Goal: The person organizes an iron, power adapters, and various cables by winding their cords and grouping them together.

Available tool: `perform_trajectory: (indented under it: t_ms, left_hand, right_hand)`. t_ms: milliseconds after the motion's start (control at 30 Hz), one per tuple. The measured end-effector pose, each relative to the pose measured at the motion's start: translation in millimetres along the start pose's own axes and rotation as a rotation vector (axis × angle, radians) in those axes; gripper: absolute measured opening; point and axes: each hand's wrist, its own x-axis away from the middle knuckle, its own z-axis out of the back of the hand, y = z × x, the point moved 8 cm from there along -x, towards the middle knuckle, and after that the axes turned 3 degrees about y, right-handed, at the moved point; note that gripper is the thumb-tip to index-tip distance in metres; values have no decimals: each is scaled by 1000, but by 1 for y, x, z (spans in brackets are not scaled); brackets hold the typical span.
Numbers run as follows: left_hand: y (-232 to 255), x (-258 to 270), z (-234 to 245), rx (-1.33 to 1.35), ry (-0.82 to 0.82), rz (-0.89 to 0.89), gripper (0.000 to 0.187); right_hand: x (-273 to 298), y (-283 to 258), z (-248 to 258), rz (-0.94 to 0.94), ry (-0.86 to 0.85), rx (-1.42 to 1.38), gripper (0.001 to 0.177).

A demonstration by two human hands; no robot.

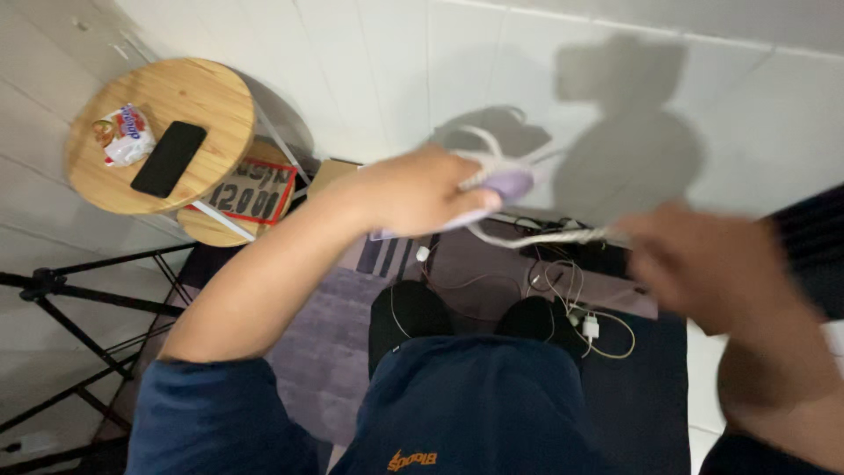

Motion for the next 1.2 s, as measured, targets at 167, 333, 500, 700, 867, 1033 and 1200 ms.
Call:
perform_trajectory:
  t_ms: [167, 333, 500, 700, 867, 1033, 1200]
  left_hand:
    - [19, -3, -30, 19, -132, -161, 58]
    - [-18, 17, -23, 861, -87, -166, 53]
    - [-45, 40, 2, 1556, 129, -469, 47]
    - [-80, 52, 60, 1819, 431, -549, 49]
    - [-84, 55, 80, 1371, 685, -336, 47]
    - [-68, 41, 66, 1329, 600, -279, 45]
    - [-35, 26, 52, 984, 528, -284, 43]
  right_hand:
    - [-8, 42, 80, 418, 533, -421, 18]
    - [-52, 103, 40, 222, 644, -719, 14]
    - [-75, 111, -89, -555, 101, -878, 21]
    - [-29, -34, -164, -20, -187, -1104, 43]
    - [12, -44, -113, 177, 108, -1229, 30]
    - [31, -46, -40, 370, 178, -823, 28]
    - [42, -47, 29, 456, 408, -619, 24]
